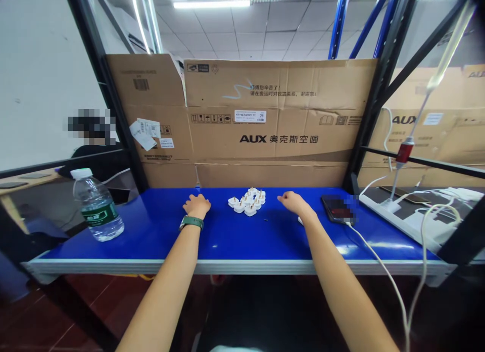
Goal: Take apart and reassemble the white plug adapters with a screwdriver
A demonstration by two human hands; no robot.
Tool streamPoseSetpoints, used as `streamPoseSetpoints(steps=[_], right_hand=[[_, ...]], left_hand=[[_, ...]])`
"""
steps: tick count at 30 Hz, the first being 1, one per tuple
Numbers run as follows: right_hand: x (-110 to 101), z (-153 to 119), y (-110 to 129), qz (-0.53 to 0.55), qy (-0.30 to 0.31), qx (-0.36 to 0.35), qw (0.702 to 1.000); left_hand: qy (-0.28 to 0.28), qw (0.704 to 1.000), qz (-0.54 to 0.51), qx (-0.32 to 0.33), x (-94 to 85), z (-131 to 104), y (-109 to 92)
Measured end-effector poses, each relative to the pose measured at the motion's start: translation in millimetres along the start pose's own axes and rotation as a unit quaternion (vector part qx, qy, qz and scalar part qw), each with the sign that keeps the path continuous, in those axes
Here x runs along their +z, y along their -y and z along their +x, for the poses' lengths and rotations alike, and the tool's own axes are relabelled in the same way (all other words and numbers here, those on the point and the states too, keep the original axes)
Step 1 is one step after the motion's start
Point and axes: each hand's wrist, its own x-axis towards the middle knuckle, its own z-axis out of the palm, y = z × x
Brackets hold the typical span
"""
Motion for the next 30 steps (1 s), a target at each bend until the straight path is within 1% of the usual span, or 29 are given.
streamPoseSetpoints(steps=[3,5,7,10,12,13,15,16,18,19,21,23,25,27,29,30], right_hand=[[-2.1,3.6,-7.8,-0.01,-0.039,0.04,0.998],[-0.2,6.1,-12.8,-0.016,-0.02,0.056,0.998],[3.9,8.4,-14.9,-0.011,0.001,0.036,0.999],[10.1,10.0,-10.0,0.01,0.02,-0.034,0.999],[12.4,9.5,-3.7,0.046,0.015,-0.119,0.992],[13.0,9.0,-0.6,0.069,0.004,-0.168,0.983],[13.4,7.6,3.8,0.101,-0.036,-0.241,0.965],[13.5,6.8,4.7,0.099,-0.057,-0.253,0.961],[13.5,4.7,4.1,0.052,-0.072,-0.234,0.968],[13.4,3.3,3.0,0.02,-0.061,-0.214,0.975],[13.3,-0.1,0.2,-0.041,-0.009,-0.164,0.986],[13.0,-4.0,-2.0,-0.081,0.041,-0.099,0.991],[12.8,-6.6,-3.1,-0.101,0.067,-0.048,0.991],[12.8,-7.0,-2.8,-0.1,0.07,-0.042,0.992],[12.6,-5.4,-0.4,-0.065,0.048,-0.078,0.994],[12.0,-4.6,1.8,-0.03,0.026,-0.112,0.993]], left_hand=[[0.001,1.0,-0.003,0.028,2.5,2.6,1.5],[-0.002,0.999,-0.008,0.051,3.3,1.8,2.1],[-0.009,0.997,-0.014,0.072,3.4,0.8,2.0],[-0.027,0.993,-0.029,0.112,3.1,0.3,-1.1],[-0.048,0.985,-0.052,0.154,3.8,0.3,-5.4],[-0.063,0.979,-0.071,0.181,4.6,0.1,-8.1],[-0.119,0.949,-0.142,0.256,6.9,-1.0,-13.9],[-0.142,0.93,-0.175,0.29,8.1,-2.0,-16.9],[-0.171,0.896,-0.223,0.345,9.9,-5.2,-22.8],[-0.178,0.881,-0.239,0.367,10.1,-7.3,-25.7],[-0.185,0.854,-0.267,0.406,8.9,-12.5,-31.2],[-0.183,0.833,-0.29,0.435,5.5,-18.9,-36.3],[-0.176,0.813,-0.311,0.459,0.9,-25.9,-41.1],[-0.162,0.795,-0.33,0.482,-3.9,-32.8,-45.0],[-0.142,0.783,-0.34,0.501,-8.0,-39.3,-48.1],[-0.13,0.782,-0.342,0.505,-9.6,-42.3,-49.3]])
